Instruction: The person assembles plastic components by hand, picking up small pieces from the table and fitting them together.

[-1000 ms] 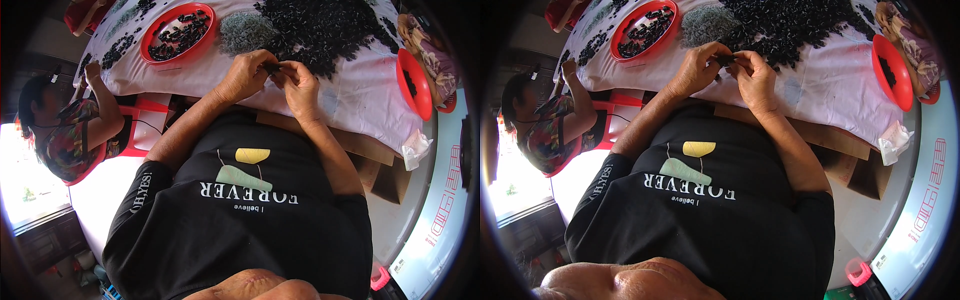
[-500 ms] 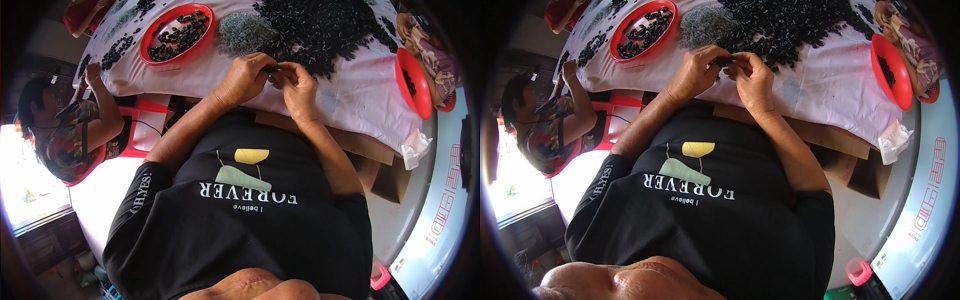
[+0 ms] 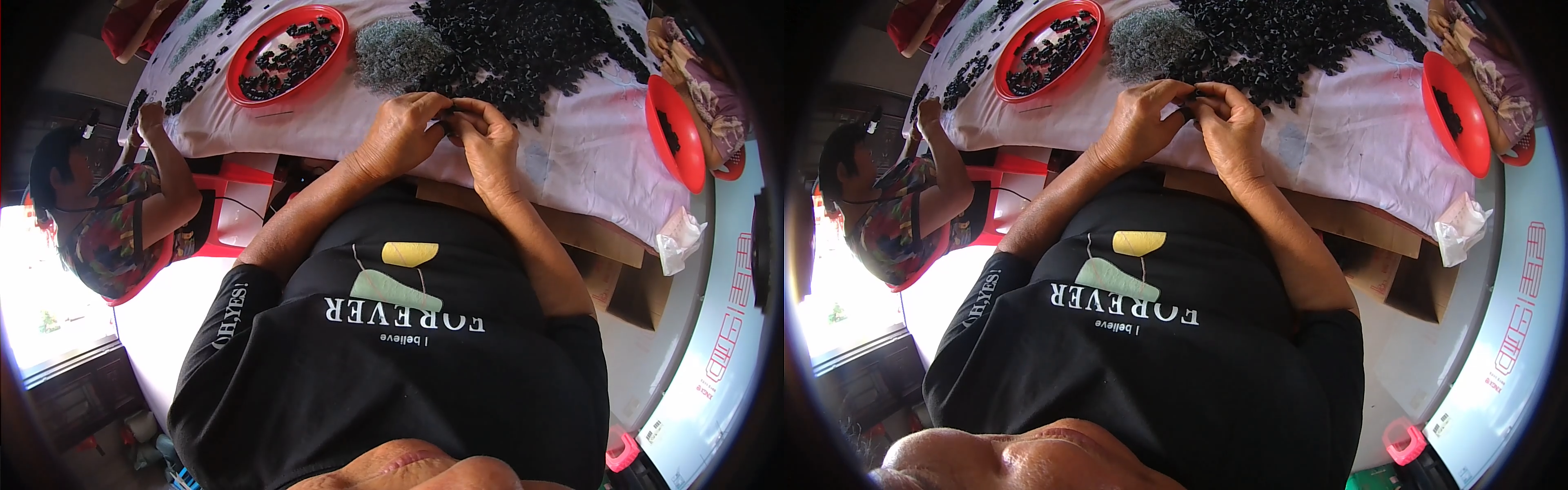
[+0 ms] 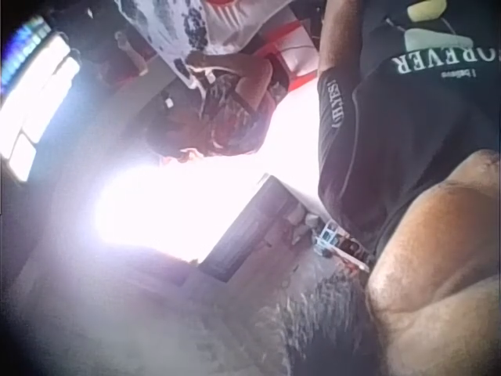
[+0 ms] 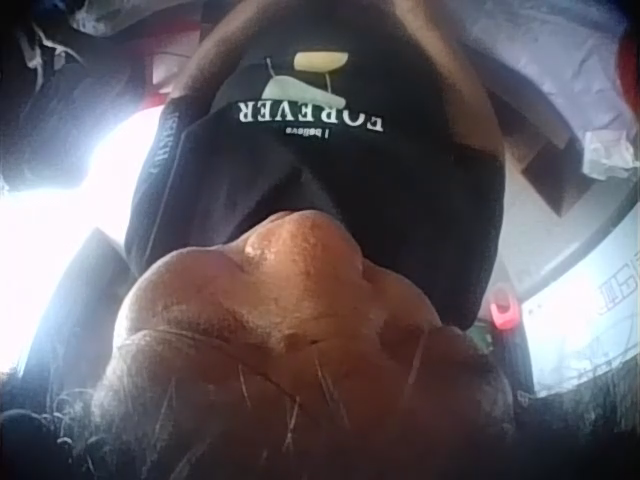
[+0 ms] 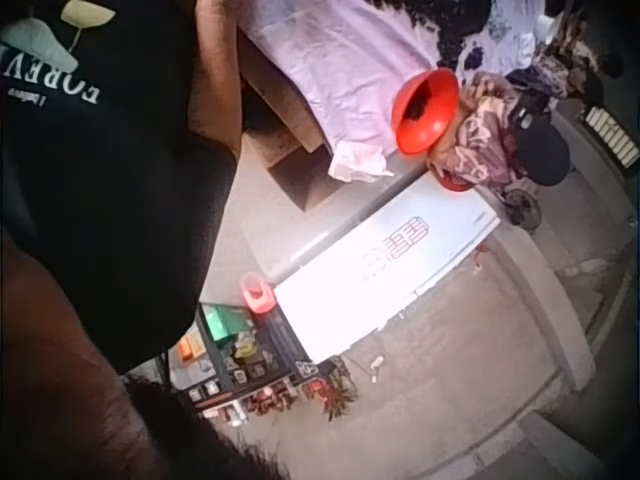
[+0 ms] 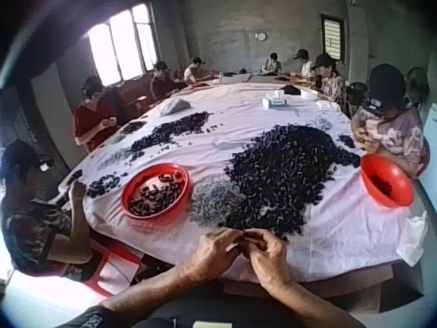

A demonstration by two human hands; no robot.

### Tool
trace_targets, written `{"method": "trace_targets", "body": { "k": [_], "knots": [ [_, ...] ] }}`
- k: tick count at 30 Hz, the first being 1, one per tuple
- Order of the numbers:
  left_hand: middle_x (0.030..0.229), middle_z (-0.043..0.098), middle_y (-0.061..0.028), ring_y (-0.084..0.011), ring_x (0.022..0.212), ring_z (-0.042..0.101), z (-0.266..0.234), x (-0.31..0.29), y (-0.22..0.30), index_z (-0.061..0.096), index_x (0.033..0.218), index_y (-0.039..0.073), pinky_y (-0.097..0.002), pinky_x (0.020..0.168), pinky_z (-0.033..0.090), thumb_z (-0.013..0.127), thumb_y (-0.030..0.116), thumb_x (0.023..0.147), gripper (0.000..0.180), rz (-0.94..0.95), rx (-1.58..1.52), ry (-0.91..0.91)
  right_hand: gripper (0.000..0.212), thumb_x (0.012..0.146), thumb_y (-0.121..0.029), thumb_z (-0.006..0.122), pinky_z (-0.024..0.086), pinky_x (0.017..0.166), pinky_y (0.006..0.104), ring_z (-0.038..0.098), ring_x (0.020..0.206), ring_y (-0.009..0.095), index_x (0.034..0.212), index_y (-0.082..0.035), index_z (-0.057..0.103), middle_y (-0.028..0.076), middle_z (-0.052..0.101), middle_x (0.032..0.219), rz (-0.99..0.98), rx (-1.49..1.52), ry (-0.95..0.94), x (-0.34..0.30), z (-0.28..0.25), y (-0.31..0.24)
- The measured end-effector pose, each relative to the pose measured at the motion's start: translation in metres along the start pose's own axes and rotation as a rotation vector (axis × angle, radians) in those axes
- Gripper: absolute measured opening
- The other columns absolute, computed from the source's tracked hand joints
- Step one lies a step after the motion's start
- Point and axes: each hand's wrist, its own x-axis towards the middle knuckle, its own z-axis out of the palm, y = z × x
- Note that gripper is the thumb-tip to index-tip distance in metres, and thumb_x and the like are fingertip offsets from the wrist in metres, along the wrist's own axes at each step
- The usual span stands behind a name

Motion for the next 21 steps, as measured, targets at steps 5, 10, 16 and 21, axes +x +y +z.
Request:
{"method": "trace_targets", "body": {
  "k": [5,10,16,21],
  "knots": [
    [0.082,0.065,-0.0148,-0.0321,0.077,0.065,-0.0041,0.0011,0.0052,0.062,0.088,0.000,-0.0375,0.067,0.053,0.067,0.005,0.068,0.022,0.013,-0.039,0.056,0.016,0.084,0.002,0.062,0.051,0.065,0.0188,0.061,0.072,0.005,0.100,0.002,0.063,0.005,0.068,0.084,-0.016,-0.008,-0.023,0.0029,-0.0005,0.0051],
    [0.082,0.066,-0.0148,-0.0313,0.077,0.065,-0.0041,0.0014,0.0044,0.063,0.088,0.000,-0.0365,0.067,0.053,0.068,0.005,0.067,0.022,0.028,-0.030,0.057,0.015,0.085,0.002,0.062,0.051,0.066,0.0193,0.062,0.073,0.006,0.100,0.002,0.063,0.005,0.069,0.083,-0.030,-0.007,-0.040,0.0048,-0.0034,0.0064],
    [0.083,0.067,-0.0137,-0.0299,0.078,0.067,-0.0063,0.0014,0.0051,0.064,0.089,0.001,-0.0349,0.068,0.054,0.068,0.002,0.066,0.023,0.016,-0.028,0.052,0.015,0.086,0.002,0.061,0.051,0.065,0.0194,0.062,0.072,0.006,0.100,0.002,0.063,0.005,0.069,0.081,-0.063,-0.044,-0.035,0.0035,-0.0022,0.0055],
    [0.085,0.068,-0.0123,-0.0280,0.079,0.067,-0.0069,0.0006,0.0035,0.065,0.090,0.002,-0.0338,0.070,0.054,0.067,0.001,0.067,0.023,0.021,-0.002,0.050,0.015,0.085,0.001,0.062,0.052,0.066,0.0199,0.063,0.073,0.006,0.100,0.002,0.064,0.005,0.069,0.081,-0.109,-0.111,-0.036,0.0028,-0.0033,0.0065]
  ]
}}
